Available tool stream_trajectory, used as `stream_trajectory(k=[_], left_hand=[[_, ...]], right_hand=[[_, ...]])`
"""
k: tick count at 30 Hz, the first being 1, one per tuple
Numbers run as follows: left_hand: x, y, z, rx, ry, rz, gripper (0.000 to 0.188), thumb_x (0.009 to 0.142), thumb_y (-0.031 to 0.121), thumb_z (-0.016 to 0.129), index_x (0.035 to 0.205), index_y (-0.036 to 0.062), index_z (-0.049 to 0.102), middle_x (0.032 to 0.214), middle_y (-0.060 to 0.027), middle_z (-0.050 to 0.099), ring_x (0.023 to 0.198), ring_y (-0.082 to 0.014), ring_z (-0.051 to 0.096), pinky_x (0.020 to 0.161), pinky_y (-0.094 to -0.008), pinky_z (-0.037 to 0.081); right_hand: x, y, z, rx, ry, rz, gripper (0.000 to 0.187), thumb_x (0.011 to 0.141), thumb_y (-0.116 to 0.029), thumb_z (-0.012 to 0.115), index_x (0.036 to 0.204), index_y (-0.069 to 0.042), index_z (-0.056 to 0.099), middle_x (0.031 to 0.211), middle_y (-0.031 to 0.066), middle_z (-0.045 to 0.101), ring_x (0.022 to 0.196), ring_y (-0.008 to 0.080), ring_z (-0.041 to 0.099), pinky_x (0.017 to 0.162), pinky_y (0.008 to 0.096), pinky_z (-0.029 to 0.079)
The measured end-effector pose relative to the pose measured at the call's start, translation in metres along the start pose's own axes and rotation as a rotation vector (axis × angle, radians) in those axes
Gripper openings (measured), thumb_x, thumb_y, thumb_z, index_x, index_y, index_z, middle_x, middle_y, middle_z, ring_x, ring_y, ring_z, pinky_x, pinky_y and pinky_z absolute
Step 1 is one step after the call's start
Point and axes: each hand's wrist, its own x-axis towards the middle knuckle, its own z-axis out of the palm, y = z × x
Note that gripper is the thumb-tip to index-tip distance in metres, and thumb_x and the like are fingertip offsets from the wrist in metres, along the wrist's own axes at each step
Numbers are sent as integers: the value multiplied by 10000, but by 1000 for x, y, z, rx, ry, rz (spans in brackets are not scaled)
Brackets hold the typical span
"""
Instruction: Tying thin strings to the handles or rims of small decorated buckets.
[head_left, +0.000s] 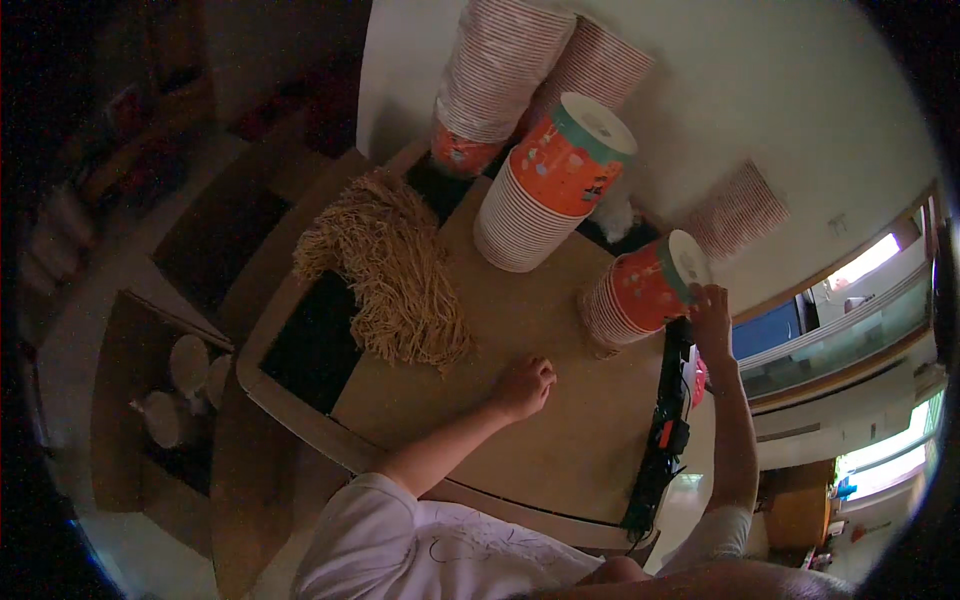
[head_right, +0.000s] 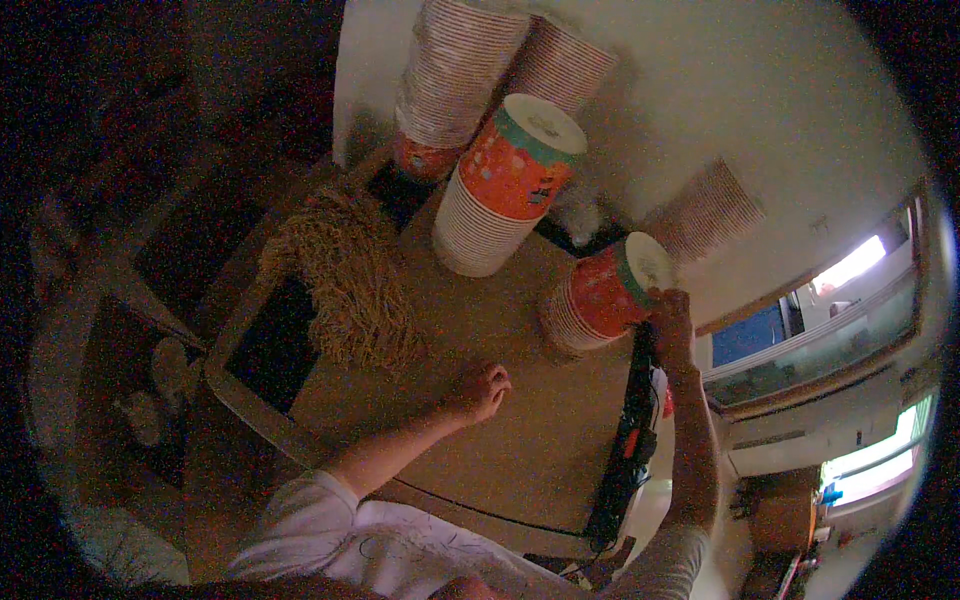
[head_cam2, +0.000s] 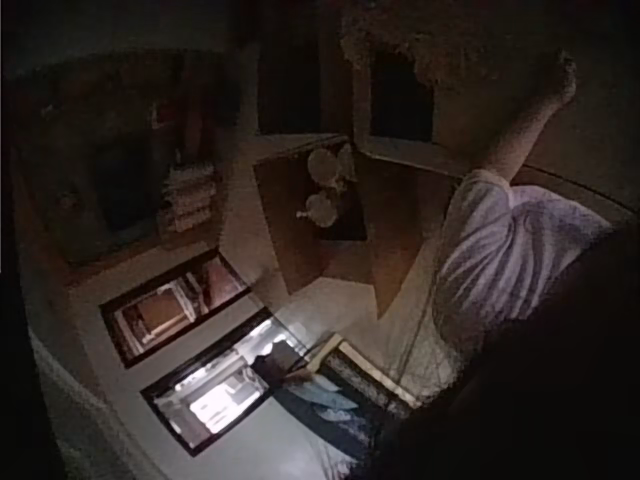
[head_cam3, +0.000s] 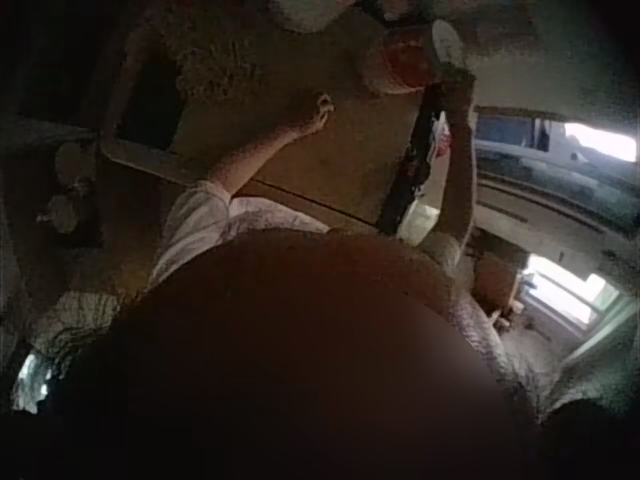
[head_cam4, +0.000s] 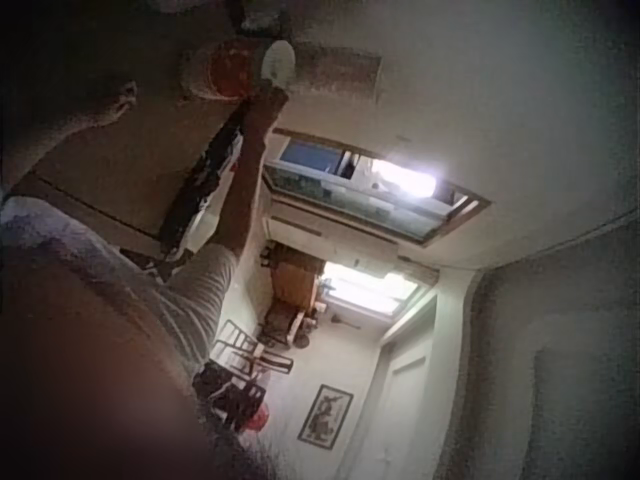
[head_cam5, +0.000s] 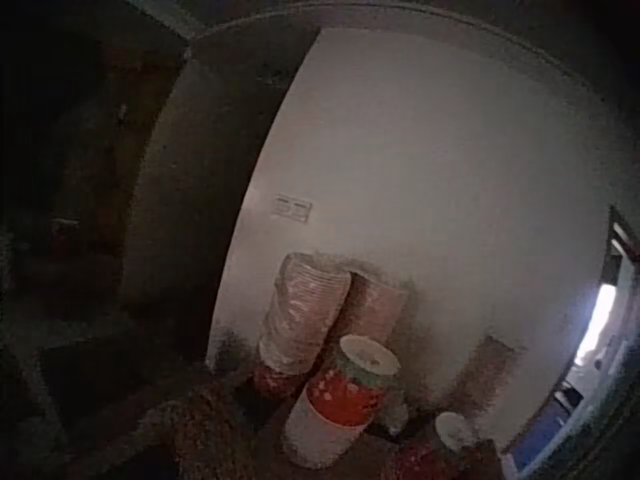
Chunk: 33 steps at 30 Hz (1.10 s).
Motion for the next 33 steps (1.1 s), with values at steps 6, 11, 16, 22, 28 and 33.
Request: stream_trajectory(k=[6, 11, 16, 22, 28, 33], left_hand=[[5, 7, -3, -50, 52, 5, 61, 706, 62, 581, 766, 56, 589, 865, -65, 526, 865, -241, 500, 771, -365, 427], [1, -4, 5, -108, -28, -85, 66, 691, 63, 583, 757, 61, 585, 844, -66, 516, 858, -241, 509, 754, -369, 432], [2, 5, 4, -51, -8, -72, 65, 688, 77, 583, 753, 73, 585, 837, -58, 515, 856, -229, 520, 738, -373, 439], [-1, -1, 2, 9, -14, -6, 91, 704, 78, 573, 793, 86, 590, 854, -56, 534, 838, -236, 530, 720, -375, 447], [45, -29, 4, -158, 40, -181, 207, 747, 68, 543, 954, 61, 548, 901, -127, 541, 832, -299, 520, 714, -411, 433], [139, -49, -65, -440, 667, -245, 172, 791, 75, 503, 948, 12, 531, 803, -179, 523, 769, -310, 531, 690, -381, 439]], right_hand=[[-4, 8, 6, -393, 48, -58, 441, 653, -99, 614, 1077, -64, 497, 941, 114, 468, 921, 304, 430, 789, 370, 394], [-5, -8, 14, -367, 150, -33, 422, 689, -82, 587, 1096, -64, 477, 1080, 149, 459, 1042, 335, 404, 880, 401, 368], [-50, -25, 53, -381, 315, 50, 565, 653, -4, 598, 1181, -76, 411, 1272, 168, 337, 1169, 363, 324, 948, 445, 314], [-71, -77, 64, -258, 253, 4, 689, 585, -25, 666, 1209, -88, 381, 1312, 166, 279, 1204, 363, 285, 973, 492, 265], [5, -106, 13, -179, 452, -52, 501, 686, -30, 584, 1160, -54, 422, 1279, 169, 323, 1162, 363, 320, 959, 453, 283], [92, -127, 6, 45, 450, -17, 363, 737, -33, 529, 1095, -42, 469, 1182, 180, 421, 1059, 348, 414, 920, 434, 325]])
